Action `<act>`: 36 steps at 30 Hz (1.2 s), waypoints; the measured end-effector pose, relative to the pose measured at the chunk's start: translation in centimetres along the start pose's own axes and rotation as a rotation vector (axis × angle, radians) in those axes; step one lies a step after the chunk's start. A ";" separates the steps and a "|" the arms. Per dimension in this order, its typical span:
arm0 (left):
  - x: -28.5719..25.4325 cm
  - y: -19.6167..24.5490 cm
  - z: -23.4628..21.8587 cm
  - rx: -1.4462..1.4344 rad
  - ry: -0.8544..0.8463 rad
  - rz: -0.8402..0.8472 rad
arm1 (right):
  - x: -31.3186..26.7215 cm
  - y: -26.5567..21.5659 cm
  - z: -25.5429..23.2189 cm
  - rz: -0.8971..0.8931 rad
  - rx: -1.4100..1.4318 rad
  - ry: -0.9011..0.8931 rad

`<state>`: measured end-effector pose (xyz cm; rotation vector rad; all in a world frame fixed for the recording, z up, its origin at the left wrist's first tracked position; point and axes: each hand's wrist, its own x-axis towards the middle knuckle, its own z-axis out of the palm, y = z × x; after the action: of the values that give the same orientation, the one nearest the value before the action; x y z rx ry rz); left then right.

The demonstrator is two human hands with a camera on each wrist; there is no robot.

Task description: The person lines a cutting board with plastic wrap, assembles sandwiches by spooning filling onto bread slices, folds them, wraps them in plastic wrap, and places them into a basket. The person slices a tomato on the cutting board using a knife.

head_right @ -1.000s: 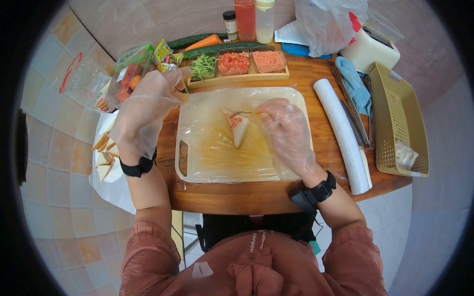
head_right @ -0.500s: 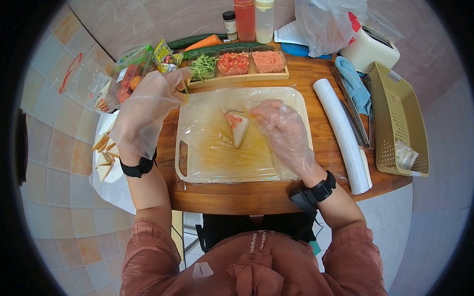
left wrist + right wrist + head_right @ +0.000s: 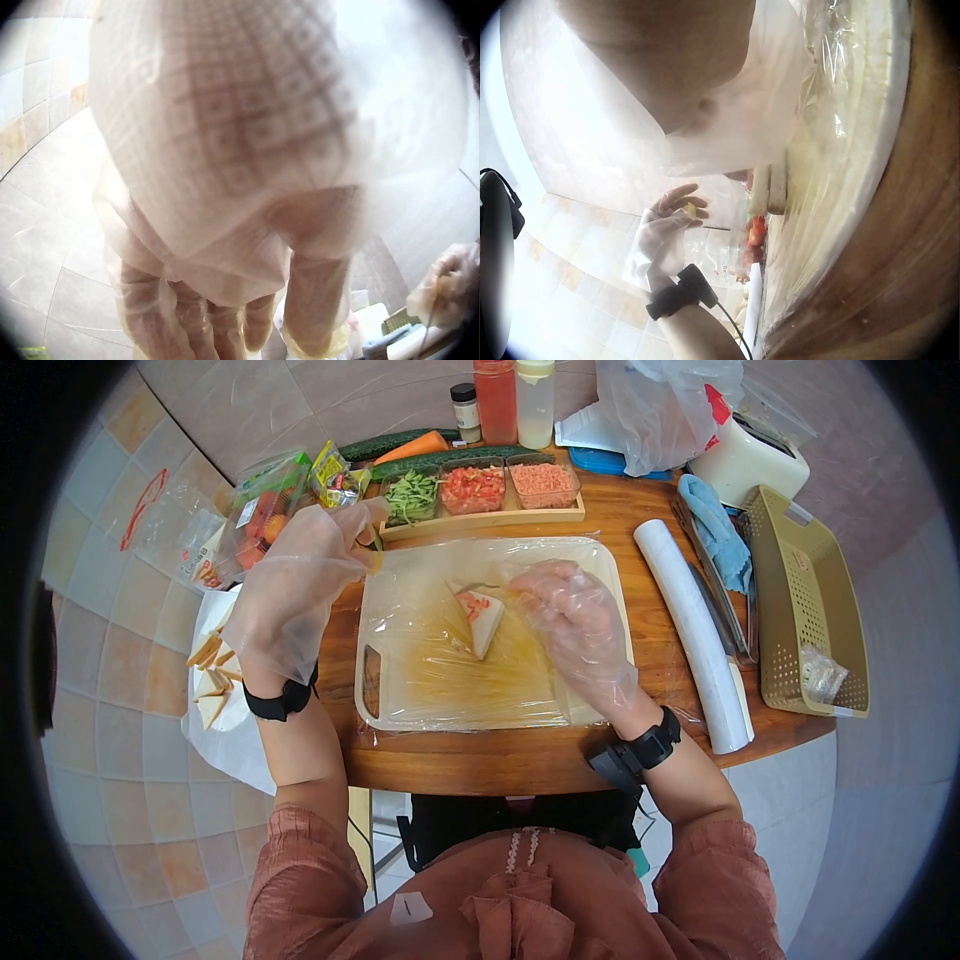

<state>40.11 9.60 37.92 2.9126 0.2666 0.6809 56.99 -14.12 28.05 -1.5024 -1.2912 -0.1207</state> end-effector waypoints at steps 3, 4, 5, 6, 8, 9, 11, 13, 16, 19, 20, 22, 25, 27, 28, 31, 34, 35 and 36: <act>-0.1 0.3 -0.2 0.015 0.014 0.020 | 0.0 -0.1 0.0 -0.003 0.032 0.009; -0.1 0.4 -0.3 0.033 0.020 0.036 | 0.0 -0.1 0.0 -0.003 0.032 0.008; -0.1 0.4 -0.3 0.033 0.020 0.036 | 0.0 -0.1 0.1 0.003 0.065 0.000; 0.0 0.5 -0.3 0.036 0.012 0.022 | -0.1 -0.1 0.1 0.010 0.098 -0.008; -0.1 0.2 -0.2 0.039 0.005 0.010 | -0.2 -0.1 0.1 0.034 0.121 -0.016; -0.3 -0.3 0.1 0.021 0.026 0.043 | -0.2 -0.1 0.1 0.058 0.143 -0.025; -0.5 -0.4 0.2 0.004 0.048 0.076 | -0.2 0.1 0.1 0.039 0.115 -0.035; -0.8 0.3 0.0 0.022 0.147 0.126 | -0.3 0.3 0.1 0.019 0.086 -0.045; -0.3 -0.7 0.4 0.019 0.045 0.031 | -0.5 0.6 0.1 0.037 0.117 -0.056; 1.4 2.4 -1.4 0.052 -0.144 -0.108 | -0.6 0.6 0.2 0.044 0.159 -0.057; 1.4 2.4 -1.4 0.052 -0.144 -0.107 | -0.6 0.6 0.1 0.047 0.146 -0.061; 1.4 2.3 -1.3 0.043 -0.136 -0.098 | -0.6 0.6 0.1 0.050 0.133 -0.065; 1.3 1.8 -1.1 0.030 -0.125 -0.083 | -0.6 0.5 0.1 0.042 0.127 -0.046; 1.2 1.4 -0.9 0.020 -0.118 -0.073 | -0.4 0.5 0.0 0.004 0.055 -0.048; 1.2 1.2 -0.7 0.016 -0.115 -0.069 | -0.3 0.4 0.0 0.004 0.055 -0.047; 1.0 0.5 -0.4 0.002 -0.103 -0.055 | -0.1 0.3 0.1 -0.039 0.012 -0.028; 0.8 -0.1 0.0 -0.013 -0.092 -0.042 | -0.1 0.1 0.0 -0.025 -0.020 -0.016; 0.7 -0.3 0.1 -0.017 -0.088 -0.038 | 0.0 0.0 0.0 -0.021 -0.015 -0.009; 0.7 -0.4 0.1 -0.022 -0.085 -0.033 | 0.0 -0.1 0.0 -0.016 -0.009 -0.002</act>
<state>40.73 10.15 38.01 2.9000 0.2949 0.5505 56.95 -14.15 28.09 -1.5004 -1.3063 -0.1360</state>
